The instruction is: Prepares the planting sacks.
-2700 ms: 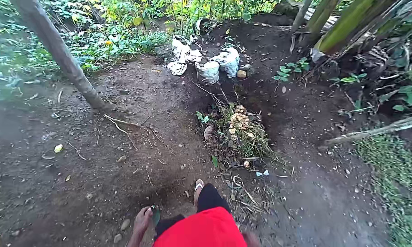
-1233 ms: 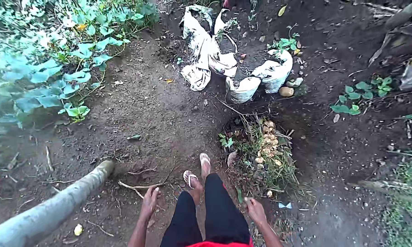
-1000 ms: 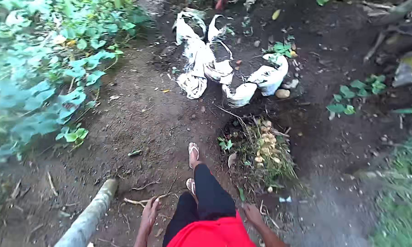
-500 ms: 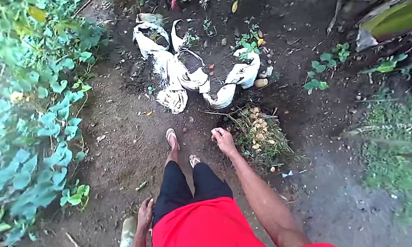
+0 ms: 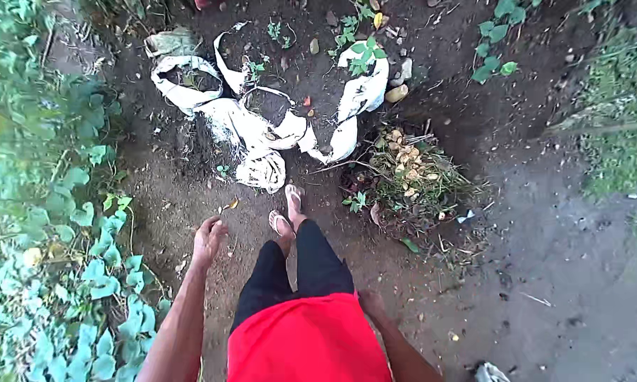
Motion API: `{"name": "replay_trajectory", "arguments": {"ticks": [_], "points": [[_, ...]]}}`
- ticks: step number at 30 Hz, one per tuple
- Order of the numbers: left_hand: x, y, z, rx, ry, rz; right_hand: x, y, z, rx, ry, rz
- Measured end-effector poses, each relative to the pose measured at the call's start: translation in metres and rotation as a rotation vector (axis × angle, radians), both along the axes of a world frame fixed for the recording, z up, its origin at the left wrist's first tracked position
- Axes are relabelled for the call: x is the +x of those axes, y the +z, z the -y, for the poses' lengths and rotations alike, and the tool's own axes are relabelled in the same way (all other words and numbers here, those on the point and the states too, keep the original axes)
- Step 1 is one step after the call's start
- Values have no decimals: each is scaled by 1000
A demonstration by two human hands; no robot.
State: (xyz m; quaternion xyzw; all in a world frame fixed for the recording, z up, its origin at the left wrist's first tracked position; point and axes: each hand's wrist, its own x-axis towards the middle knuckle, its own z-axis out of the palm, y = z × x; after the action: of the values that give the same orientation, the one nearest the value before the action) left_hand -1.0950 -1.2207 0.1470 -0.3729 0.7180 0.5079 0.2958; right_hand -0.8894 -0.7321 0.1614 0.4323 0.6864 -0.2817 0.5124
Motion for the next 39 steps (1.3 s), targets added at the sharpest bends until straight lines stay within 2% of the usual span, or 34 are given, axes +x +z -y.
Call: {"name": "replay_trajectory", "arguments": {"ticks": [2,4,7,9,12,14,16,19,23,26,30,34,36,39], "points": [[-34,-13,-2,22,-82,23,-37,-6,26,-39,95,8],[-57,-28,-6,10,-185,44,-79,-33,43,-60,97,-27],[-100,-53,-12,-6,-285,50,-190,-91,60,-100,141,-177],[-99,-72,-8,-10,-359,137,-256,-104,74,-89,79,-231],[-135,-117,3,-80,-406,167,-384,-133,101,-93,58,-430],[-158,-137,11,-91,-404,204,-438,-151,121,-123,119,-496],[-191,-160,15,-95,-436,237,-472,-185,136,-134,181,-538],[-248,-201,13,-123,-530,254,-505,-235,156,-150,247,-528],[-321,-268,10,-174,-611,207,-523,-293,179,-122,271,-539],[-366,-328,15,-175,-550,167,-536,-330,190,-40,293,-574],[-416,-383,4,-220,-395,130,-559,-378,194,70,442,-696],[-441,-421,3,-200,-245,30,-585,-411,209,166,528,-737],[-448,-429,2,-225,-279,-8,-581,-415,218,190,533,-732],[-458,-432,4,-289,-346,-9,-567,-412,212,128,447,-859]]}}
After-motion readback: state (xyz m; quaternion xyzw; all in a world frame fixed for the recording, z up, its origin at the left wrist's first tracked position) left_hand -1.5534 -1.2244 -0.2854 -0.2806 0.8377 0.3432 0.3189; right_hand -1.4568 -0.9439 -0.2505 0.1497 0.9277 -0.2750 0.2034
